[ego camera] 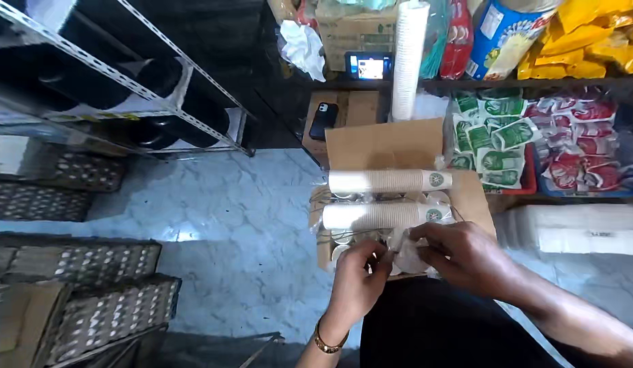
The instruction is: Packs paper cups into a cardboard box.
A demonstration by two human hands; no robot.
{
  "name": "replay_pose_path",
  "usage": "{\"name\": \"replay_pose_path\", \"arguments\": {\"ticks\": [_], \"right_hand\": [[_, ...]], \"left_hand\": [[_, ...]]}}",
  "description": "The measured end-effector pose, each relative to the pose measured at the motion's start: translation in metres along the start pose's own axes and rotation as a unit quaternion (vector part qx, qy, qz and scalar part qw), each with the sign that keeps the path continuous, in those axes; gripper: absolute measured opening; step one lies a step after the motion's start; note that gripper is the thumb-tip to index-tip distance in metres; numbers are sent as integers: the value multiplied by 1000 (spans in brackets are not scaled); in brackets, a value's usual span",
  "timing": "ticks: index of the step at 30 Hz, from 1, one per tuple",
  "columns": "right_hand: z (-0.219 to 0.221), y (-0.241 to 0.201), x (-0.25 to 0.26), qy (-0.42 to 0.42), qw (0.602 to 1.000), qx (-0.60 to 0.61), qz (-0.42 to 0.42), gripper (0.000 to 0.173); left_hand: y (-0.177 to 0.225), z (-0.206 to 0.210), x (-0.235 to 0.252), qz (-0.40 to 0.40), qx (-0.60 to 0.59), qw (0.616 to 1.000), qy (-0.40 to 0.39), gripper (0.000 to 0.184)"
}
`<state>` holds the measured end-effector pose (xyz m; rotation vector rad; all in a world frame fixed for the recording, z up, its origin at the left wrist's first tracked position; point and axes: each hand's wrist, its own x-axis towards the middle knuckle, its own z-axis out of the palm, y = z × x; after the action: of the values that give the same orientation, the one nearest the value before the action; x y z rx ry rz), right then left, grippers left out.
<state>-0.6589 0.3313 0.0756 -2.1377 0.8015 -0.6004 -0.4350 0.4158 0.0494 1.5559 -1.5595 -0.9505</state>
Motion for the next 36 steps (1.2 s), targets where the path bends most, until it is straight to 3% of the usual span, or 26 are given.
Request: {"name": "replay_pose_path", "arguments": {"ticks": [3,7,10,13,16,18,21,24,28,32,36], "right_hand": [[1,4,-3,-5,999,33,-40,23],[4,2,-5,9,994,-23,-108,22],[3,0,-3,29,988,-66,-139,22],[2,2,-5,53,978,-110,-170,21],[5,4,-9,68,968,-156,-187,17],[10,3,-10,71,964,-181,-183,18],[20,-3,-8,90,959,-212,-165,19],[25,-11,-2,110,963,-203,-135,19],[27,-10,0,109,975,-165,-102,17],[27,-6,-11,123,987,-91,-43,25],[27,0,-19,105,994,-36,-22,24]], "left_hand": [[-2,0,10,11,29,999,15,17],[11,1,27,43,14,999,18,20],[32,2,35,50,-78,995,-28,19],[41,7,38,1,-175,982,-68,17],[40,8,33,-15,-197,978,-67,15],[40,5,28,-12,-151,986,-71,17],[54,2,21,-11,32,997,-62,24],[57,17,17,20,109,993,37,27],[36,41,19,90,104,978,157,25],[25,34,25,79,7,987,143,14],[21,27,27,49,-87,989,106,14]]}}
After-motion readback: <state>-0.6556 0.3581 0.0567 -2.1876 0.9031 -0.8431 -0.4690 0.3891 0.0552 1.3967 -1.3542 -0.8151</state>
